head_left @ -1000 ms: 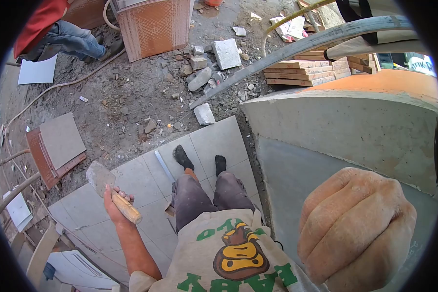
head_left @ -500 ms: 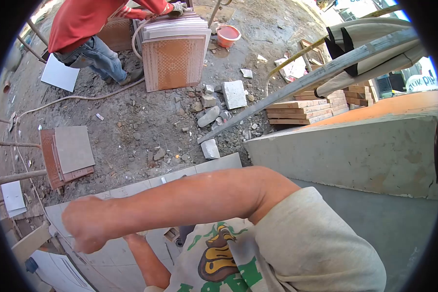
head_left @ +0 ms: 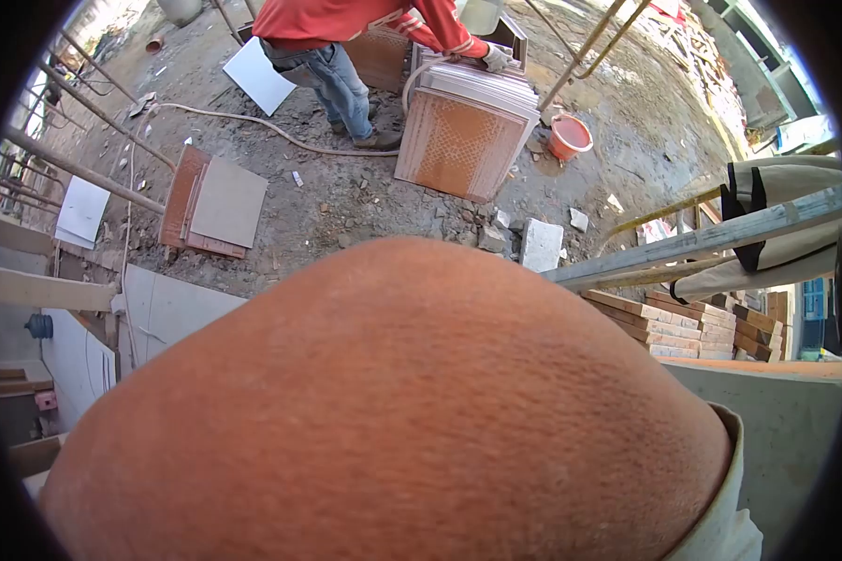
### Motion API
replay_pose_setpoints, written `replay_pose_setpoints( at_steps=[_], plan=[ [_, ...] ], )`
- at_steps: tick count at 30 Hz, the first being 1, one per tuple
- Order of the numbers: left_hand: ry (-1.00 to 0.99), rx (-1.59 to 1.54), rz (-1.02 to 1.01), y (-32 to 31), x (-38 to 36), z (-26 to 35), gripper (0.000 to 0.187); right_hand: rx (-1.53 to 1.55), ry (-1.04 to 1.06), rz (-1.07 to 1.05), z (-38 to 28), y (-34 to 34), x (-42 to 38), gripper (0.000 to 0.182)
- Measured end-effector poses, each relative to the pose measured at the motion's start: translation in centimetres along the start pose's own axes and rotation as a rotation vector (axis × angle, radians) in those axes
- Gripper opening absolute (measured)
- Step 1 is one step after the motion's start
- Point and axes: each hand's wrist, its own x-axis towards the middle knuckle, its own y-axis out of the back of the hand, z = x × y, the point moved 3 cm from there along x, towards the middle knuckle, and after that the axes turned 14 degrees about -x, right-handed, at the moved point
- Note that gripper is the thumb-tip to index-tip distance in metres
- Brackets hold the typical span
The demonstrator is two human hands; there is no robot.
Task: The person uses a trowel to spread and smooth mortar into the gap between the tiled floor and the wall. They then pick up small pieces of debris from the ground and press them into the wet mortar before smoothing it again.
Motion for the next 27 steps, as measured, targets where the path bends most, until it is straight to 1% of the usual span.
replay_pose_setpoints(
  at_steps=[4, 6, 7, 9, 10, 11, 12, 13, 15, 16, 18, 19, 21, 23, 25, 27],
  plan=[
    [-0.023, -0.094, 0.052, 1.8, -2.0, -2.4, 0.041, -0.038, 0.09, -0.079, -6.3, -1.1, 1.3, 0.025],
    [-0.02, -0.14, 0.049, 1.3, -1.8, -3.2, 0.041, -0.049, 0.111, -0.1, -8.3, -2.1, 0.5, 0.025],
    [-0.024, -0.16, 0.035, 1.0, -1.5, -3.5, 0.041, -0.039, 0.102, -0.088, -8.7, -2.3, -0.8, 0.026],
    [-0.027, -0.194, -0.001, 0.6, -1.2, -3.9, 0.04, -0.118, 0.143, 0.056, -6.7, -4.0, -4.8, 0.021],
    [-0.03, -0.213, -0.022, 0.4, -1.0, -4.0, 0.04, -0.007, 0.086, 0.046, -5.2, -4.4, -6.6, 0.017],
    [-0.038, -0.229, -0.026, 0.5, -1.0, -4.0, 0.04, 0.006, 0.015, -0.011, -3.9, -5.5, -7.9, 0.015],
    [-0.037, -0.242, -0.047, 0.1, -0.8, -4.0, 0.04, -0.015, 0.0, -0.165, -2.6, -6.5, -9.2, 0.014],
    [-0.047, -0.256, -0.054, 0.2, -0.7, -3.9, 0.04, 0.037, -0.082, -0.235, -1.4, -8.8, -9.7, 0.013],
    [-0.064, -0.287, -0.051, 0.6, -0.5, -3.5, 0.04, -0.013, -0.095, -0.394, -0.3, -12.3, -10.0, 0.01],
    [-0.066, -0.29, -0.051, 0.8, -0.1, -3.0, 0.04, -0.02, -0.099, -0.402, -1.2, -13.4, -9.5, 0.01],
    [-0.083, -0.302, -0.036, 1.3, 0.4, -1.7, 0.039, -0.209, 0.081, -0.315, -3.7, -15.2, -8.2, 0.01],
    [-0.097, -0.311, -0.024, 1.9, 0.8, -0.8, 0.039, -0.245, 0.173, -0.287, -5.3, -15.2, -6.9, 0.01],
    [-0.108, -0.329, -0.004, 2.9, 1.3, 0.3, 0.039, -0.202, 0.327, -0.283, -9.3, -14.0, -4.1, 0.01],
    [-0.095, -0.305, 0.004, 3.4, 2.4, 2.2, 0.039, -0.133, 0.387, -0.239, -11.4, -12.0, -0.2, 0.01],
    [-0.09, -0.256, -0.001, 4.0, 3.1, 4.0, 0.039, -0.121, 0.367, -0.197, -11.0, -10.3, 3.8, 0.01],
    [-0.123, -0.257, 0.039, 5.6, 3.1, 5.7, 0.038, -0.141, 0.38, -0.187, -10.1, -8.8, 5.8, 0.01]
  ],
)
